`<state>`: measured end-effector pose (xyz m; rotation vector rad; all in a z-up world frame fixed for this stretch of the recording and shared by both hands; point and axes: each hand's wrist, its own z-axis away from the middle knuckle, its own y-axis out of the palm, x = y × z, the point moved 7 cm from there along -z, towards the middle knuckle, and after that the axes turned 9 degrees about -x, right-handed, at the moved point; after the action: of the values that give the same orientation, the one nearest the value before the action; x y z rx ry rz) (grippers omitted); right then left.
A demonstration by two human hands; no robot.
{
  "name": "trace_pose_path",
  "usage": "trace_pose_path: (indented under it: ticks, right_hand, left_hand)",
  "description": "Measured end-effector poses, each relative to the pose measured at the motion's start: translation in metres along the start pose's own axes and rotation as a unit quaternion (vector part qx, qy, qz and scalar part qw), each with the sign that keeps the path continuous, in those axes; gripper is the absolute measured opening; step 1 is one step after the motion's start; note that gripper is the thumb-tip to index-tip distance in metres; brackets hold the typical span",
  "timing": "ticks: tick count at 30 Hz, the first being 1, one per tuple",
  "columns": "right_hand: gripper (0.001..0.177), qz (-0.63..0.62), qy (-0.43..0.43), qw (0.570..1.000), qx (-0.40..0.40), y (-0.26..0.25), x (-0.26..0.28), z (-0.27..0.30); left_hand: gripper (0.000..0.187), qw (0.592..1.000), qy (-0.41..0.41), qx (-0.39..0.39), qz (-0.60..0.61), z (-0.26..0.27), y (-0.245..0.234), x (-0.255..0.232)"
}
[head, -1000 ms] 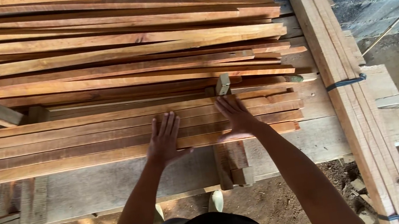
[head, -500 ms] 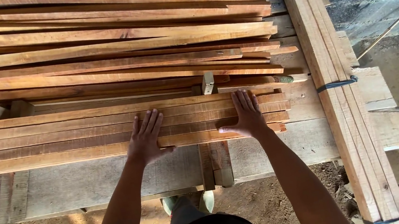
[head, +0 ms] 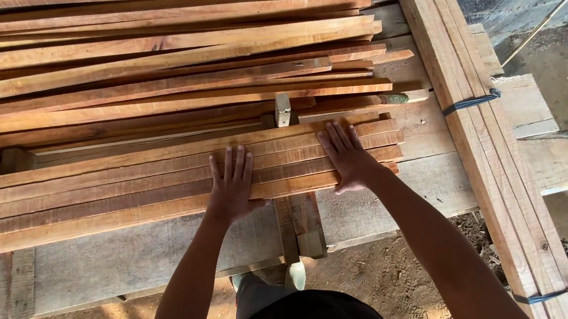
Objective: Organizing thin wooden planks and tying them into a bundle with a rubber strap.
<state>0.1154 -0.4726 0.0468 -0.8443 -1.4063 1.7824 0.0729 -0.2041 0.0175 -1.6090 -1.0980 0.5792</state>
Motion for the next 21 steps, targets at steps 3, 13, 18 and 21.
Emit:
trace_pose_path:
  ticks: [3,13,18,21]
  right_hand:
    - [0.155,0.004,-0.006,0.999,-0.031,0.018,-0.005,-0.008]
    - [0.151,-0.009,-0.009,0.999,-0.035,0.020,-0.004,-0.007]
    - [0.154,-0.059,0.011,0.989,-0.131,-0.016,0.029,-0.013]
    - [0.150,-0.032,-0.010,0.990,-0.136,-0.016,0.042,-0.025]
  left_hand:
    - [0.130,1.000,0.012,-0.018,0.008,0.000,-0.001,0.001]
    - [0.125,0.999,0.052,-0.004,-0.014,-0.003,-0.004,0.002]
    - [0.125,0.998,0.040,0.047,-0.027,-0.005,-0.007,0.002]
    - [0.127,0.997,0.025,0.071,-0.008,-0.004,0.001,0.003]
